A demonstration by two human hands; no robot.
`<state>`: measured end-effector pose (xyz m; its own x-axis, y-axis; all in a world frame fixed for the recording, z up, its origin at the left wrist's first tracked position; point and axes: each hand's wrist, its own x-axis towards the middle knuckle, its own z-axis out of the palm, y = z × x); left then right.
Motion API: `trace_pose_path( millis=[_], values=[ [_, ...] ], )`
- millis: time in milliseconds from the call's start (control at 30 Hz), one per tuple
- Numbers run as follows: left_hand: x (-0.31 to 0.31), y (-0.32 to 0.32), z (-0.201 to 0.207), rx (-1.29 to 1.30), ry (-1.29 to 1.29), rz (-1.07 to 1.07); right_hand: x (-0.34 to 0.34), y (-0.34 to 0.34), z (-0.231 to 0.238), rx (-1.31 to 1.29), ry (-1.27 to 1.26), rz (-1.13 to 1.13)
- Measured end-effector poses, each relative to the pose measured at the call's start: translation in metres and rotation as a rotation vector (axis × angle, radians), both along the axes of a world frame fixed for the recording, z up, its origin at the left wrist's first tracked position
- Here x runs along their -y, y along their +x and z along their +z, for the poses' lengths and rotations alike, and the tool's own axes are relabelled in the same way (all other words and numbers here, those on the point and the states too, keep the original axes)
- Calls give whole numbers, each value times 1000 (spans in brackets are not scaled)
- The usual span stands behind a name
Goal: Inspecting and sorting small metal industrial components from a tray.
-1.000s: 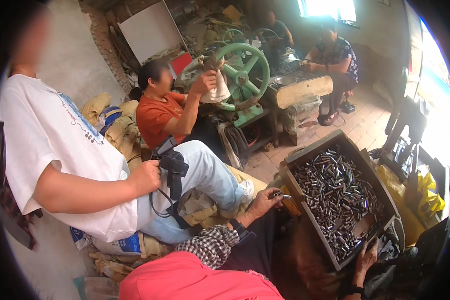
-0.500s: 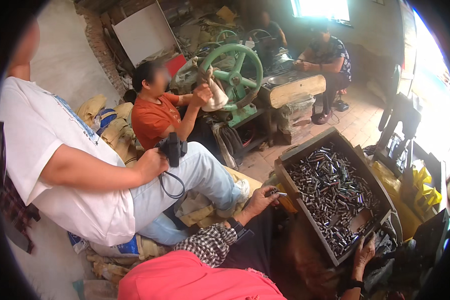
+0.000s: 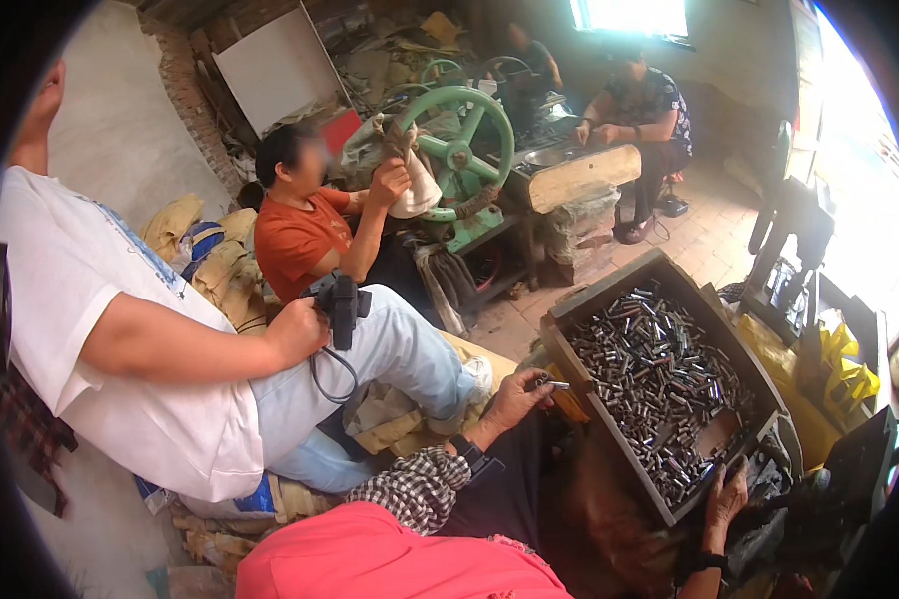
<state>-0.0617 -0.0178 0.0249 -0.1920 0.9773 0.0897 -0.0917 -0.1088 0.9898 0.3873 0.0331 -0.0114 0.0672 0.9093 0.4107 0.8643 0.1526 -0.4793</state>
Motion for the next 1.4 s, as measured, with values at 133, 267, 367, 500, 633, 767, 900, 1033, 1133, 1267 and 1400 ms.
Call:
trace_pose_path(
  millis=[133, 267, 367, 500, 633, 767, 900, 1033, 1133, 1267, 1400],
  values=[
    [1, 1, 3, 33, -15, -1, 1, -2, 1, 40, 34, 11],
    [1, 2, 4, 5, -10, 6, 3, -4, 3, 51, -14, -8],
    [-3, 5, 4, 12, 11, -1, 2, -4, 1, 47, -29, -9],
    [-6, 9, 5, 58, -21, -40, 1, -5, 1, 81, -26, -26],
    [-3, 9, 7, 10, -36, -22, 5, -10, 5, 41, -33, -18],
    [-2, 4, 3, -19, 20, -4, 5, -11, 4, 36, -38, 0],
    [2, -3, -2, 43, -10, -11, 1, -7, -3, 2, -106, -28],
    [8, -13, -5, -63, -2, 14, -2, -4, -11, 58, -71, -28],
    [13, -19, -6, -119, 4, 67, -2, -4, -14, 44, -52, 1],
    [19, -25, -2, -167, 34, 79, -3, -5, -16, 66, -47, 0],
    [24, -28, -1, -150, 39, 80, -2, -5, -18, 52, -75, 0]
  ],
)
